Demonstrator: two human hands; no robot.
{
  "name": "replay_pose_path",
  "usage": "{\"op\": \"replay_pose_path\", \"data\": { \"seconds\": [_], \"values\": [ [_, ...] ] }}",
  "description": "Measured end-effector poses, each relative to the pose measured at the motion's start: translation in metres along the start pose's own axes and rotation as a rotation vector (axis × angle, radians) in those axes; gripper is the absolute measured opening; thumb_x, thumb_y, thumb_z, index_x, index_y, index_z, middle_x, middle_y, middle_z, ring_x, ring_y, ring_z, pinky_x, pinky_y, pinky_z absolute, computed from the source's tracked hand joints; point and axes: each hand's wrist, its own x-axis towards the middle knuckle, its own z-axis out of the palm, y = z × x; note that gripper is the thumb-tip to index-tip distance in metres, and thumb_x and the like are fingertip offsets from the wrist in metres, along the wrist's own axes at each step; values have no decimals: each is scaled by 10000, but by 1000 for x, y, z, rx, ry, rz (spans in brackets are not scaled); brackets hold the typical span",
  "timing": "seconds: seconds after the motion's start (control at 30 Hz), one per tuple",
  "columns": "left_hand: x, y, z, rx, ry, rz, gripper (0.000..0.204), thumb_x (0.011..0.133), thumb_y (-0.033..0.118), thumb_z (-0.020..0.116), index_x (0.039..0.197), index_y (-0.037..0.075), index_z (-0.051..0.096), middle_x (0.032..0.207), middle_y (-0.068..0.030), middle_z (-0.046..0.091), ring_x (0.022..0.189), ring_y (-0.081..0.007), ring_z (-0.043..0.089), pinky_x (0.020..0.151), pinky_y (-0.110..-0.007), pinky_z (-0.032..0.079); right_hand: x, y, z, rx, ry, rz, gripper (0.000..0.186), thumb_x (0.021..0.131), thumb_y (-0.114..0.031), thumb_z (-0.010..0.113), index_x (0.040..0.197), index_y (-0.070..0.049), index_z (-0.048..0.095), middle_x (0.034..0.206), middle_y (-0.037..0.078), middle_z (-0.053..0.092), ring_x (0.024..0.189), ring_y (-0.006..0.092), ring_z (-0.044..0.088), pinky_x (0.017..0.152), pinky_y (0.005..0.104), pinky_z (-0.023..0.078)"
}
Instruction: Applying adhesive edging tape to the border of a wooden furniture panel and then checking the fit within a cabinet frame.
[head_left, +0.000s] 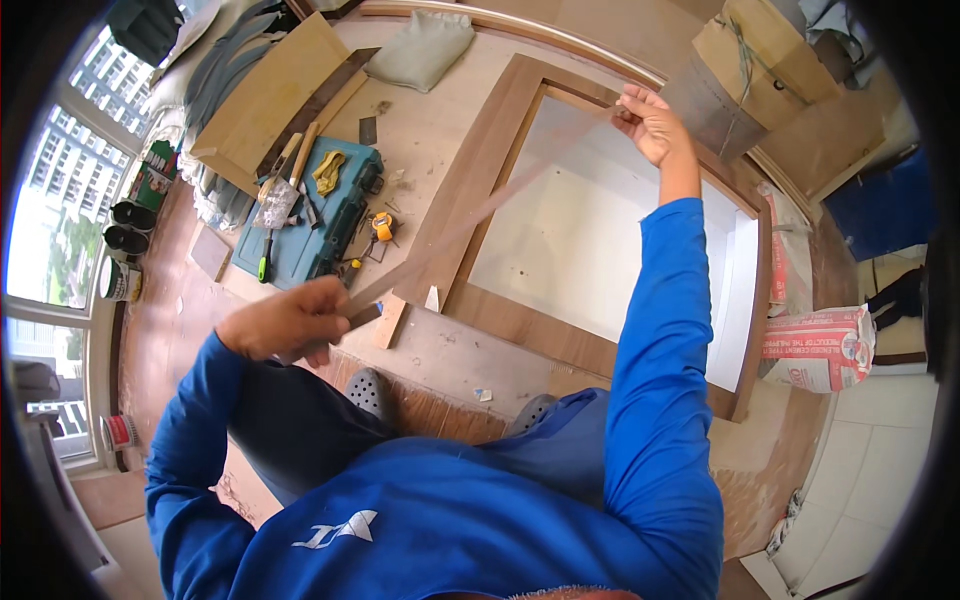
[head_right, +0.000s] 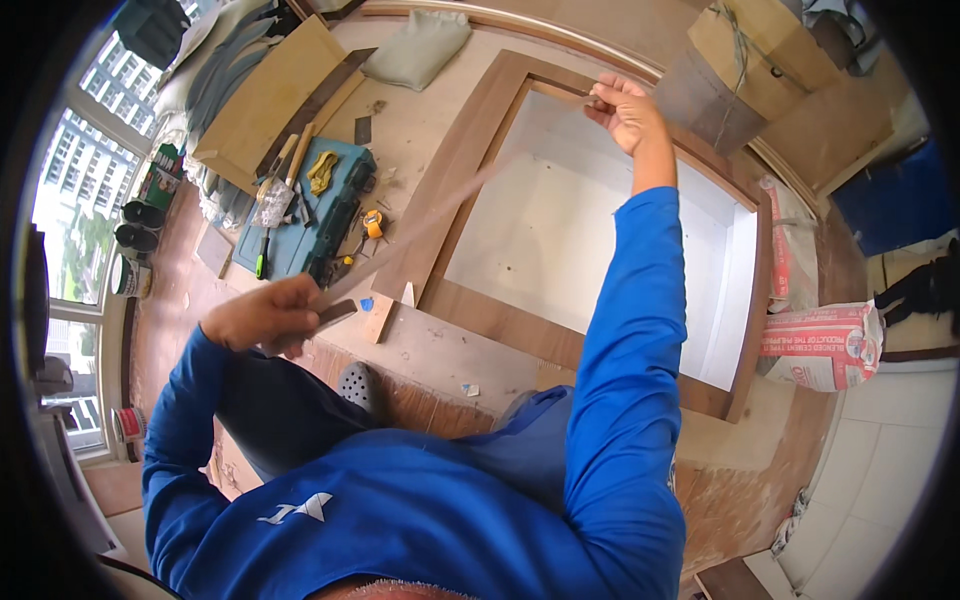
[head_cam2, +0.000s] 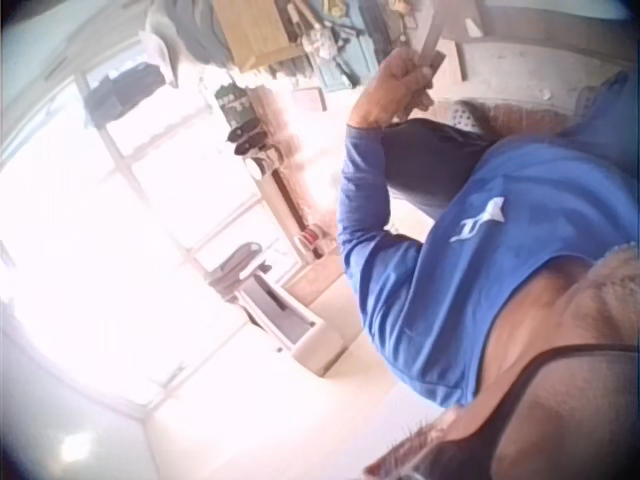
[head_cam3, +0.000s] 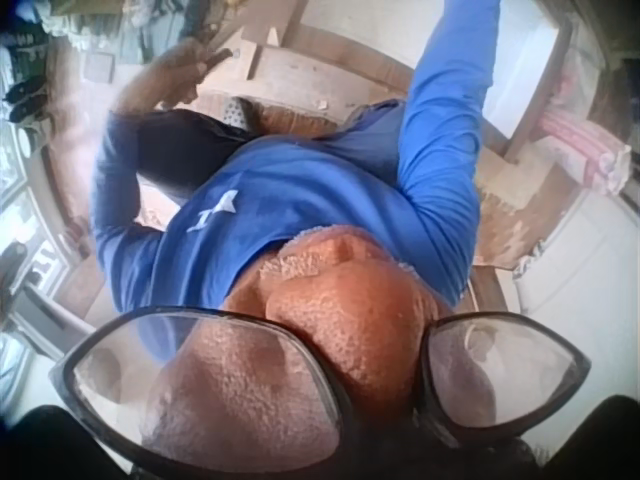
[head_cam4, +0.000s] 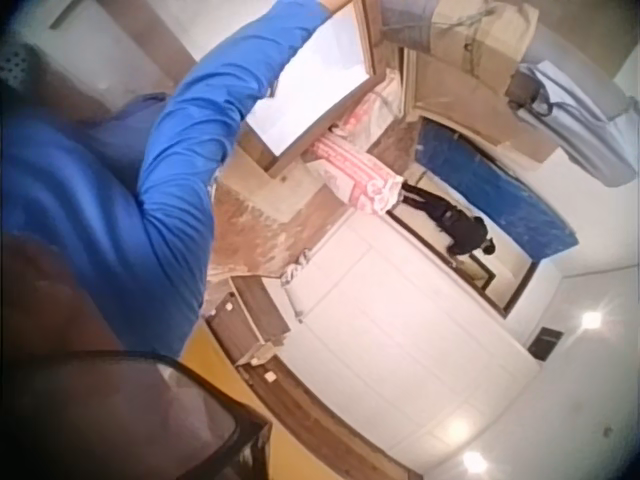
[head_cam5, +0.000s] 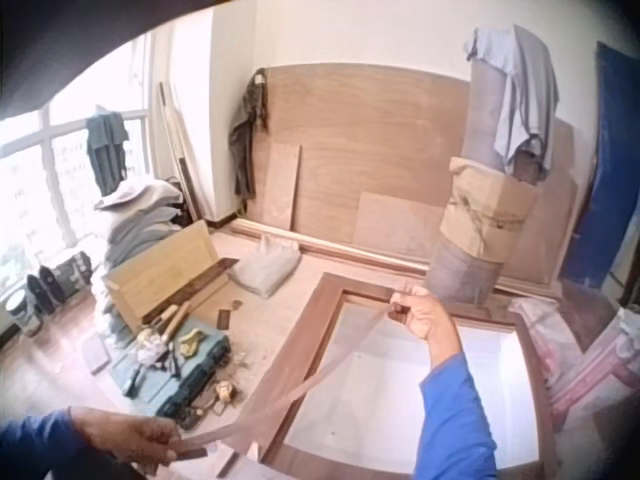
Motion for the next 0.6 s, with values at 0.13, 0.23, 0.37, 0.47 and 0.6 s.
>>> {"op": "replay_pose_path", "data": {
  "seconds": [0.13, 0.23, 0.37, 0.47, 0.6],
  "values": [
    [19, -26, 49, -286, -79, -7, 156, 1009, 210, 578, 1028, 78, 496, 860, -32, 589, 666, -119, 648, 585, -270, 553, 19, 38, 8, 141, 230, 59, 367, 903, 38, 649, 1239, -35, 521, 958, 120, 646, 818, 209, 631, 814, 434, 588],
    [31, -37, 79, -417, -104, -61, 139, 1025, 198, 555, 1027, 74, 493, 870, -56, 610, 652, -130, 639, 590, -276, 565, 25, 55, 13, 136, 268, 140, 365, 907, 65, 616, 1242, -36, 513, 949, 137, 644, 836, 240, 630, 809, 448, 572],
    [42, -47, 110, -534, -159, -147, 123, 1027, 200, 551, 1041, 88, 504, 832, -48, 592, 632, -138, 614, 544, -277, 529, 32, 71, 9, 54, 191, 218, 371, 910, 81, 590, 1251, -45, 516, 996, 144, 632, 875, 265, 623, 788, 447, 552],
    [53, -50, 119, -515, -90, -177, 138, 1047, 240, 519, 1040, 103, 531, 830, -41, 586, 647, -142, 573, 543, -273, 453, 41, 86, 14, 69, 342, 155, 345, 944, 64, 558, 1267, -53, 516, 1104, 143, 599, 987, 269, 633, 863, 464, 547],
    [66, -76, 126, -697, -60, -293, 200, 1068, 272, 461, 1040, 100, 558, 834, -46, 599, 721, -149, 600, 609, -285, 497, 42, 110, 52, 148, 381, 79, 335, 940, 80, 558, 1255, -23, 513, 1084, 148, 605, 975, 277, 643, 893, 504, 560]
  ]
}}
